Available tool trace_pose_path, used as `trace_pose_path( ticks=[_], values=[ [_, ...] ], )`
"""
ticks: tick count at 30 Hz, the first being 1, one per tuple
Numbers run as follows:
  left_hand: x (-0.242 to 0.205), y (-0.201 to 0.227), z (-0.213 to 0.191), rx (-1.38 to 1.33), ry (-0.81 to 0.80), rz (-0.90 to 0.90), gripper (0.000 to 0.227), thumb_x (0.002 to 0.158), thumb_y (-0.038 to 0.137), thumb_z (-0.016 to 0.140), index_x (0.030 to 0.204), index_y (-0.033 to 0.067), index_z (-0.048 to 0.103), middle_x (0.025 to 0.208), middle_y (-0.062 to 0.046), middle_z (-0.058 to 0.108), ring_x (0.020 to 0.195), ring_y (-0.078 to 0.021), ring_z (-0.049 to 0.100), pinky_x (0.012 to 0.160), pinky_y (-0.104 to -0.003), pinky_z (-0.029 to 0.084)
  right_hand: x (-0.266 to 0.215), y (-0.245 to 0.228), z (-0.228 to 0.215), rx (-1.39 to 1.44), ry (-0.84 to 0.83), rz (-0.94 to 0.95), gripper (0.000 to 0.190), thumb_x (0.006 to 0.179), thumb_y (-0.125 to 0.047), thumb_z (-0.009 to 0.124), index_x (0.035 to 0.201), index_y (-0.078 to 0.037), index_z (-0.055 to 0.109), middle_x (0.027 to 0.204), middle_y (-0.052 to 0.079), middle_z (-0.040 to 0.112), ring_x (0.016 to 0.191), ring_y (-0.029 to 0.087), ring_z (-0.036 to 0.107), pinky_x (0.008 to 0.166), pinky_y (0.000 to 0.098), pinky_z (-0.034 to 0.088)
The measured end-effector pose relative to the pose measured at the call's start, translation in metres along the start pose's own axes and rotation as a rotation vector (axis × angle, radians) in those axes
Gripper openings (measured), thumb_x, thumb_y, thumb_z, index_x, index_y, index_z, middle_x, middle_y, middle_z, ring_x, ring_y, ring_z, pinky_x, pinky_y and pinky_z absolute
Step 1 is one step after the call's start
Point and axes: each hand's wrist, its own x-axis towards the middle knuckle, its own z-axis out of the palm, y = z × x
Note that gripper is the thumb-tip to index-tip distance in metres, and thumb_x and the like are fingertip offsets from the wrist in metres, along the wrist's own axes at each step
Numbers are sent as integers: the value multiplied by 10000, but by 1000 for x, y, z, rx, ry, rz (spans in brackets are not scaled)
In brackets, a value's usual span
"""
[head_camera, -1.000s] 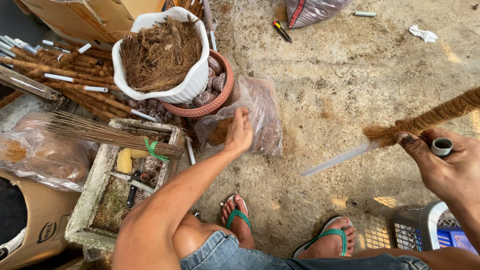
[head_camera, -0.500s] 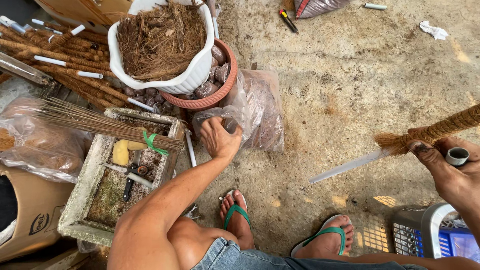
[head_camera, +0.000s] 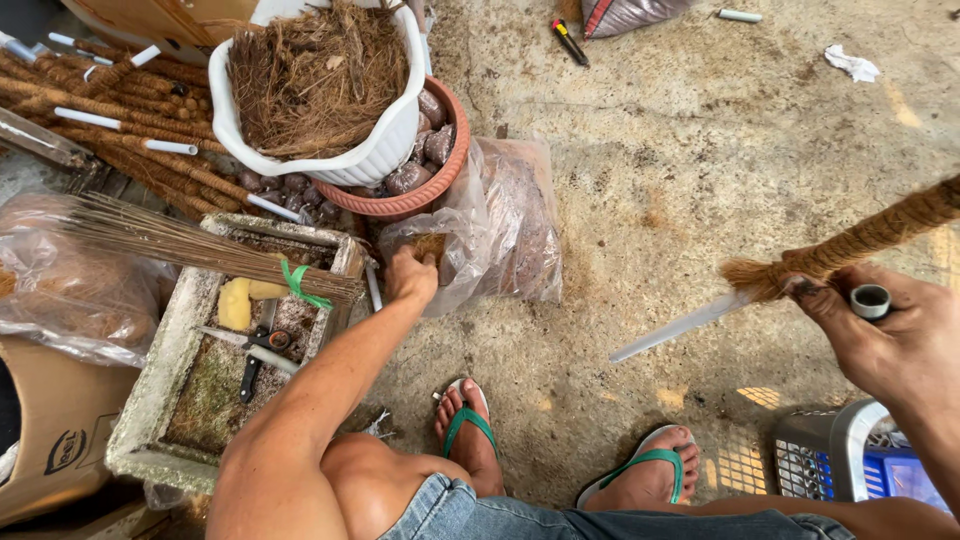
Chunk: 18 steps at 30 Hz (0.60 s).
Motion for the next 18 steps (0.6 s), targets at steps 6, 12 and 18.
trace_pose_path(
  ticks=[6,12,18],
  values=[
    [4,-1,-3,161,246,455,237,849,278,696,946,63,715,1101,-230,697,1059,-436,635,909,-538,494,0,-20,-9,-109,-43,22,380,956,-354,752,844,9,754,616,97,564,483,198,472,466,405,310],
    [-17,18,-7,-4,138,532,263,952,275,615,1036,27,643,1007,-227,725,949,-458,659,835,-558,506,3,-25,-11,12,-39,62,329,888,-351,754,981,-37,783,612,90,692,461,175,557,402,399,385],
    [-30,44,-21,-117,34,702,257,1007,267,589,1069,21,626,977,-210,733,919,-398,710,826,-473,530,-1,-26,-12,47,3,-66,334,873,-366,769,1013,-64,797,608,69,699,471,138,595,417,339,439]
  ],
)
